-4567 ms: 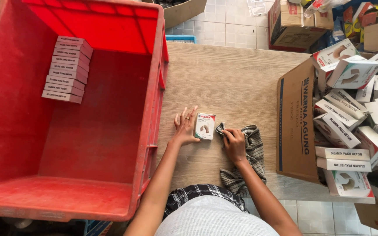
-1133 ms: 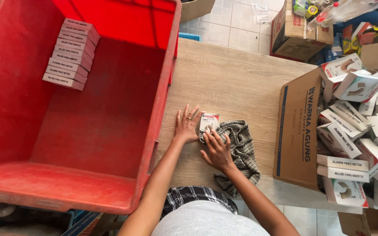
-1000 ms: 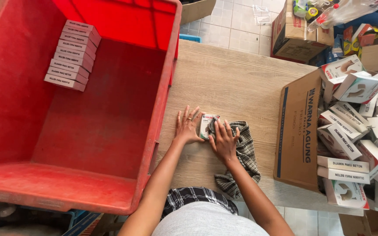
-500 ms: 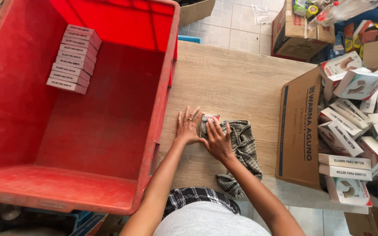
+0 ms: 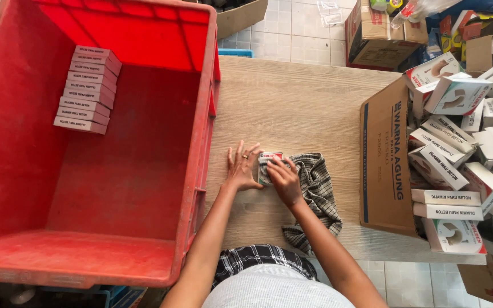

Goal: The person wipes small white boxes with a checkered cloth on a wooden table and places them into a red plastic bin. The person repeats this process for several boxes, taking them from a larger cardboard box and stacking them neatly in the red bin.

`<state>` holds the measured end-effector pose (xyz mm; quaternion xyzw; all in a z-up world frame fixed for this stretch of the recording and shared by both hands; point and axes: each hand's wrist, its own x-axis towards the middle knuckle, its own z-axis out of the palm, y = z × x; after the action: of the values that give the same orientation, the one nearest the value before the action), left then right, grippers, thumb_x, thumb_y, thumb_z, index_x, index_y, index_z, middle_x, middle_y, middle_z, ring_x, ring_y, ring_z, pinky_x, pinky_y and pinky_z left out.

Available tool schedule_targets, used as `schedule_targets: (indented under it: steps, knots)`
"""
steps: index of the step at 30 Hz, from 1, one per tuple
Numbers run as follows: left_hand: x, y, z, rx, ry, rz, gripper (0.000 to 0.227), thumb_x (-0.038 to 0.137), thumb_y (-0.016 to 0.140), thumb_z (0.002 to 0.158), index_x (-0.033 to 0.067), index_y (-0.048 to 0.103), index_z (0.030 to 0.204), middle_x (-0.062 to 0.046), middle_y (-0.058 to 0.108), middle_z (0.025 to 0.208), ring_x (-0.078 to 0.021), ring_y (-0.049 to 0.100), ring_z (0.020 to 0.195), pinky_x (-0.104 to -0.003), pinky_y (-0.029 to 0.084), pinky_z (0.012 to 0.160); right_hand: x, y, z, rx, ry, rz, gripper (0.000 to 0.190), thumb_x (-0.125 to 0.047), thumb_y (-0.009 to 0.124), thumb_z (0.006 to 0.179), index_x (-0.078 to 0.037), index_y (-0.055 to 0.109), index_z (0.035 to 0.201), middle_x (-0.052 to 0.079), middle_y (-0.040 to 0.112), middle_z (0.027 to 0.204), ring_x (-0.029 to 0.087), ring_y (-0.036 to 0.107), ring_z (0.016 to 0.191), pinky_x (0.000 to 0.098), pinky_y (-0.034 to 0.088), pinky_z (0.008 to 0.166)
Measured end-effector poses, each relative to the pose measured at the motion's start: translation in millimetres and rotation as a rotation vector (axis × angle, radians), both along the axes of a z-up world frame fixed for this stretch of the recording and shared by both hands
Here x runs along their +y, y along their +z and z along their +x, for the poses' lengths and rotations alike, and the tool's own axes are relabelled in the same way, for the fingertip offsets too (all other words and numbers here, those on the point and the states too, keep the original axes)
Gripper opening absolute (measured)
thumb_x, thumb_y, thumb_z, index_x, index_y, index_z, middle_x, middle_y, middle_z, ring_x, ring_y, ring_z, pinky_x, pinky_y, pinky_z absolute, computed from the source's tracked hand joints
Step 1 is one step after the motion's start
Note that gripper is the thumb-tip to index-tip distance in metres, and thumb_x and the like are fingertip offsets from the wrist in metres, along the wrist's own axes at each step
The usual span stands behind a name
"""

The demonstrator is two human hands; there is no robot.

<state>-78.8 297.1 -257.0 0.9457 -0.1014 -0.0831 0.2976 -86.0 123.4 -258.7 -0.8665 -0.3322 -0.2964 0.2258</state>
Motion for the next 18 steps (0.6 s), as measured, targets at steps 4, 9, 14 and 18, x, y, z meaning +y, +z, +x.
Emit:
schedule_targets:
  steps: [4, 9, 14, 18]
  knots:
    - [-5.8, -16.2, 10.1, -0.039, -0.057, -0.077, 0.122, 0.034, 0.083, 0.030, 0.0257, 0.028, 0.139, 0.005, 0.036, 0.143, -0.0304, 0.013, 0.139, -0.061, 0.004, 0.109, -0.9, -1.2, -29.9, 0.045, 0.063, -0.077, 0.017, -0.012, 0.057, 0.086, -0.011, 0.066, 0.100, 0.004, 0.066, 0.109, 0.020, 0.060, 0.110, 0.0418, 0.039, 0.102]
    - [-13.2, -12.0, 22.3, -0.014, -0.206, -0.228, 0.126, 0.025, 0.076, 0.034, 0.0308, 0.018, 0.146, 0.008, 0.048, 0.133, -0.0233, 0.037, 0.131, -0.051, 0.012, 0.111, 1.2, 13.4, -49.9, 0.132, 0.023, -0.178, 0.038, -0.029, 0.048, 0.090, -0.008, 0.056, 0.121, 0.010, 0.055, 0.127, 0.024, 0.050, 0.122, 0.0461, 0.029, 0.106]
    - [-10.6, -22.9, 26.4, -0.005, -0.210, -0.209, 0.124, 0.026, 0.075, 0.033, 0.0319, 0.022, 0.145, 0.008, 0.054, 0.126, -0.0219, 0.043, 0.124, -0.047, 0.016, 0.110, 1.2, 16.8, -45.9, 0.184, -0.012, -0.238, 0.041, -0.031, 0.039, 0.093, -0.008, 0.051, 0.125, 0.009, 0.052, 0.130, 0.022, 0.046, 0.126, 0.0496, 0.019, 0.108]
    - [-10.2, -20.3, 22.0, -0.022, -0.219, -0.198, 0.131, 0.033, 0.078, 0.029, 0.0266, 0.020, 0.146, 0.004, 0.051, 0.130, -0.0241, 0.043, 0.124, -0.047, 0.014, 0.111, 9.6, 24.1, -28.5, 0.282, -0.125, -0.315, 0.047, -0.037, 0.036, 0.094, -0.009, 0.046, 0.130, 0.009, 0.047, 0.136, 0.021, 0.039, 0.130, 0.0544, 0.010, 0.107]
